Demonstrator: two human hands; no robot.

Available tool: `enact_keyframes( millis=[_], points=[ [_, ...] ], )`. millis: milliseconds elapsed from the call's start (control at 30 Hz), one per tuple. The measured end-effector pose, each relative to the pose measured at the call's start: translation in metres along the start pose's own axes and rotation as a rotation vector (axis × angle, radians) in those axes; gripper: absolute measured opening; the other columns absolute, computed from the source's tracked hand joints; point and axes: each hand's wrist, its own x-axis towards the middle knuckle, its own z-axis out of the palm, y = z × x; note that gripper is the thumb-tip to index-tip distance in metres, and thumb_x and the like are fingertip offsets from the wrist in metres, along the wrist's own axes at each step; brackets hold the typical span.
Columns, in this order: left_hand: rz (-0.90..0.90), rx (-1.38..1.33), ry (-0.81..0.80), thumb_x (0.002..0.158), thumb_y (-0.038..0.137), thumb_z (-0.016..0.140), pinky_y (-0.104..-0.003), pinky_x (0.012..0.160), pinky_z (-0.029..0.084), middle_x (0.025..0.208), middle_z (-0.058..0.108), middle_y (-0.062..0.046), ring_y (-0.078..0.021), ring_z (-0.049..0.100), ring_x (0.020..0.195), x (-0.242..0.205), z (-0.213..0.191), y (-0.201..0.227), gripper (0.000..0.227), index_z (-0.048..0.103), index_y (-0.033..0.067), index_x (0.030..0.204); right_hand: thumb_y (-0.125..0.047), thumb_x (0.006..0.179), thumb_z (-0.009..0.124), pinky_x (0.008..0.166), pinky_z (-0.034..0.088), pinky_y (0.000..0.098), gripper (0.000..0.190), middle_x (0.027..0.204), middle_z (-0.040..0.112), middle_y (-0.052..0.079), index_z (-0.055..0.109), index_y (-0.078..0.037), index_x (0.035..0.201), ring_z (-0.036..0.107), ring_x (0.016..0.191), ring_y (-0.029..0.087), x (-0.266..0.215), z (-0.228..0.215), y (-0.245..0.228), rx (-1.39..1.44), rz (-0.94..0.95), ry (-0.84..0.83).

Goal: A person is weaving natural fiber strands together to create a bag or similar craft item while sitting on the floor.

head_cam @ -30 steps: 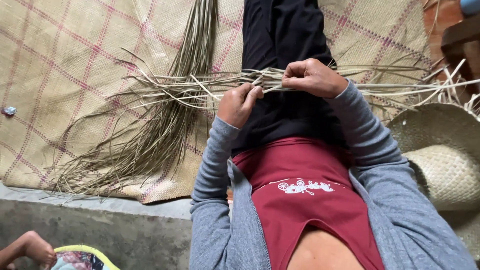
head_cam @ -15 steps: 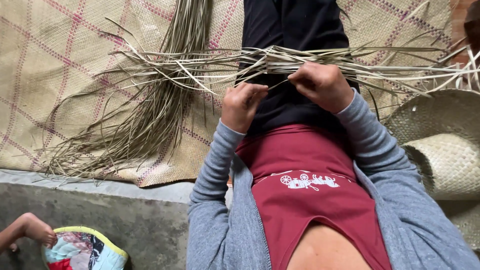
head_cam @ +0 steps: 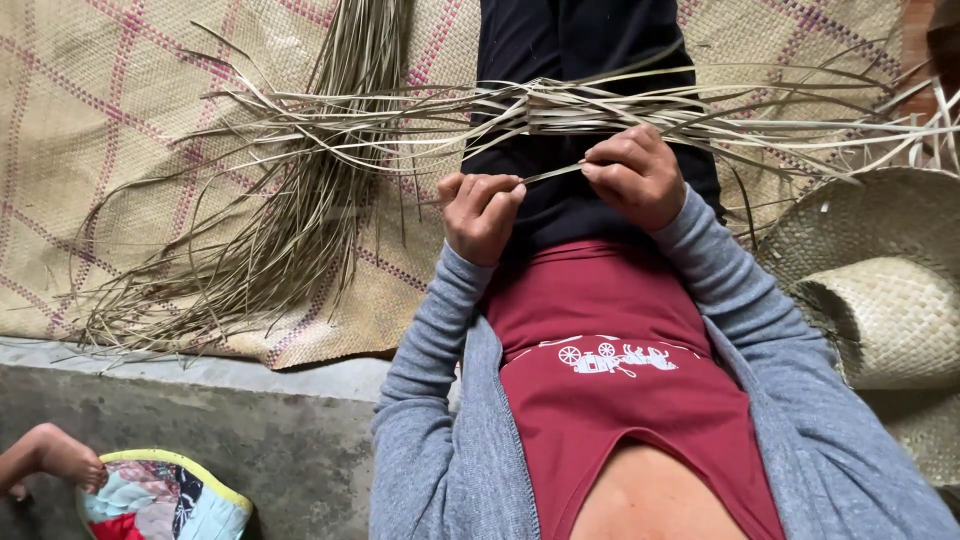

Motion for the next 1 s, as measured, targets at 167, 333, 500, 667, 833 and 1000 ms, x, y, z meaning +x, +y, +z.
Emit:
enact_keyframes(
  millis=[167,333,500,667,833,1000],
  points=[
    [-0.029,-0.005,-0.023,0.100,0.016,0.073,-0.032,0.079,0.044,0.090,0.074,0.002,-0.0169,0.068,0.074,-0.005,0.001,-0.002,0.015,0.077,0.0155,0.085,-0.003,0.103,0.073,0.065,0.051,0.0425,0.018,0.091,0.077,0.016,0.077,-0.002,0.085,0.065,0.070,0.033,-0.001,0.002,-0.001,0.016,0.023,-0.002],
    [-0.156,-0.041,-0.132,0.102,0.018,0.070,-0.028,0.081,0.046,0.086,0.072,0.005,-0.0150,0.067,0.076,0.002,-0.005,0.003,0.012,0.080,0.0200,0.107,-0.003,0.104,0.071,0.064,0.052,0.0426,0.014,0.089,0.073,0.015,0.082,-0.001,0.097,0.061,0.069,0.033,0.004,0.001,-0.003,0.075,0.081,-0.031],
    [-0.406,-0.248,-0.291,0.100,0.020,0.072,-0.037,0.080,0.052,0.083,0.075,-0.002,-0.0265,0.072,0.079,0.008,-0.023,0.012,0.009,0.079,0.0168,0.105,-0.014,0.104,0.074,0.074,0.048,0.0432,0.012,0.089,0.070,0.009,0.078,-0.007,0.095,0.062,0.078,0.032,0.026,-0.015,0.001,-0.005,0.090,-0.164],
    [-0.947,-0.518,-0.425,0.103,0.017,0.060,-0.022,0.063,0.053,0.079,0.073,-0.003,-0.0106,0.064,0.067,-0.007,-0.016,0.004,0.024,0.077,0.0002,0.105,-0.001,0.092,0.083,0.100,0.040,0.0425,0.014,0.109,0.069,0.009,0.072,-0.002,0.101,0.058,0.096,0.028,0.077,-0.030,0.011,-0.030,0.206,-0.433],
    [-1.639,-1.179,-0.239,0.103,0.035,0.058,-0.032,0.072,0.064,0.114,0.072,-0.024,-0.0285,0.076,0.088,-0.042,0.017,-0.033,0.054,0.056,-0.0028,0.141,-0.003,0.104,0.066,0.071,0.046,0.0319,0.007,0.112,0.059,0.013,0.065,0.004,0.101,0.055,0.079,0.022,0.068,0.003,0.065,0.214,0.487,-0.585],
    [-1.684,-1.228,-0.128,0.094,0.044,0.062,-0.045,0.080,0.064,0.134,0.058,-0.036,-0.0459,0.072,0.106,-0.029,0.035,-0.040,0.070,0.033,0.0081,0.146,-0.005,0.106,0.060,0.074,0.050,0.0364,0.008,0.104,0.057,0.014,0.058,0.002,0.107,0.057,0.080,0.027,0.049,0.014,0.073,0.165,0.541,-0.705]
  ],
)
